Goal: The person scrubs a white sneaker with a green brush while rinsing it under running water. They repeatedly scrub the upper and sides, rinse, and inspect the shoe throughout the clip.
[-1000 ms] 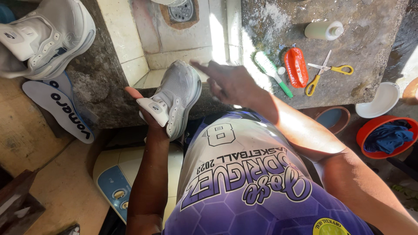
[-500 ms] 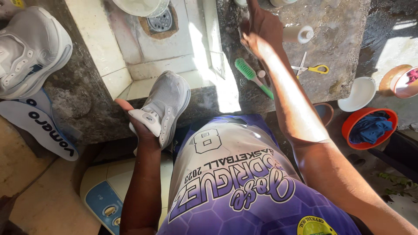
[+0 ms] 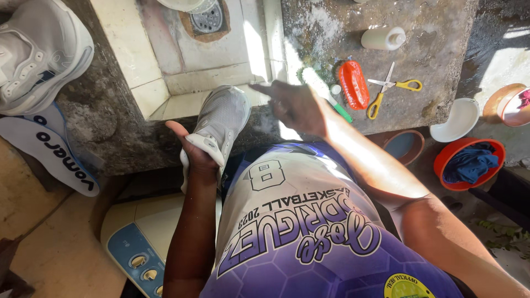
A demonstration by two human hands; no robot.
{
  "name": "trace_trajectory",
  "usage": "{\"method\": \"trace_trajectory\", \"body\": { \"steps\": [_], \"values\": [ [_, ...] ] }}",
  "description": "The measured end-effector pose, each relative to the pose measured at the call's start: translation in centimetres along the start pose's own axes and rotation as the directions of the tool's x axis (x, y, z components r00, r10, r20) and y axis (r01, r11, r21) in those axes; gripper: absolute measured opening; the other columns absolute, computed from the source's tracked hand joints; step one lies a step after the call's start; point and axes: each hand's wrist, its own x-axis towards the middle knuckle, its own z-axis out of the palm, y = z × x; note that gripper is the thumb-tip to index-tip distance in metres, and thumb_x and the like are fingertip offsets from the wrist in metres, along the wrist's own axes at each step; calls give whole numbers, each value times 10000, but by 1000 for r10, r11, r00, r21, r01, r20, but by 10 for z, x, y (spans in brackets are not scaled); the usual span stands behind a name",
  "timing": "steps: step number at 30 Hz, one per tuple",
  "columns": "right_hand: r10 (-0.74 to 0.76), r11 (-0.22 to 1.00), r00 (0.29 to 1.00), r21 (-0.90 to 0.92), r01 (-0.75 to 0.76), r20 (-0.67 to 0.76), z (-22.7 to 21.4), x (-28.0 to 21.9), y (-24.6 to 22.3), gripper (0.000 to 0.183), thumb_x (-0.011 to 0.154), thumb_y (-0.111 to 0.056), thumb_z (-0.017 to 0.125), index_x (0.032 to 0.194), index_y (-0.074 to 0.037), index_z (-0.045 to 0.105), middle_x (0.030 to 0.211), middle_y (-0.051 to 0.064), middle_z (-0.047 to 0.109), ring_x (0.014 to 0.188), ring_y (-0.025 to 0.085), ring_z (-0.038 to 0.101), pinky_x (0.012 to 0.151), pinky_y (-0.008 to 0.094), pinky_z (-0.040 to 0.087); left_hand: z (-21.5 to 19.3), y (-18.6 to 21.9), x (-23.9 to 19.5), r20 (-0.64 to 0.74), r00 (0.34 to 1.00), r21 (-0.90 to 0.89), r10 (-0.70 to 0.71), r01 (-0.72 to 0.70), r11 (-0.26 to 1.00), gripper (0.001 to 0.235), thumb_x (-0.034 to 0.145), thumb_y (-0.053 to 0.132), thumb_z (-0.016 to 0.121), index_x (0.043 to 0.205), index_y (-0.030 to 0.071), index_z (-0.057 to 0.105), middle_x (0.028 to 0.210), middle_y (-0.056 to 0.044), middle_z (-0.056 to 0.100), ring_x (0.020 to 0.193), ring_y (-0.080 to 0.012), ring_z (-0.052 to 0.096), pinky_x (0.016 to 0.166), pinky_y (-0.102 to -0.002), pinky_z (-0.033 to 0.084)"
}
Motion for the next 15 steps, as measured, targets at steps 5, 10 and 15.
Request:
{"method": "trace_trajectory", "body": {
  "steps": [5, 10, 15],
  "values": [
    [118, 991, 987, -77, -110, 111, 15, -5, -31, 716, 866, 32, 585, 1532, -221, 509, 912, 155, 633, 697, 308, 664, 656, 444, 560, -8, -1, 2, 15, 1000, -38, -1, 2, 999, 1444, 680, 959, 502, 1605, -104, 182, 1669, -223, 314, 1533, -338, 346, 1289, -438, 306],
    [-1, 996, 999, -85, -4, -54, 26, -19, -30, 643, 932, -10, 611, 1542, -145, 458, 977, 154, 602, 803, 335, 652, 704, 470, 546, -10, -2, 4, -16, 1000, -13, 11, -11, 1000, 1465, 664, 968, 496, 1604, -102, 155, 1673, -239, 289, 1535, -351, 337, 1288, -455, 307],
    [89, 940, 967, -300, -161, -238, 18, -37, 0, 613, 962, -105, 671, 1541, -143, 473, 1067, 128, 578, 926, 317, 642, 811, 434, 587, -19, -4, 5, -36, 999, -3, 11, -11, 1000, 1495, 650, 974, 513, 1604, -109, 121, 1679, -253, 259, 1538, -369, 319, 1277, -466, 316]
  ]
}}
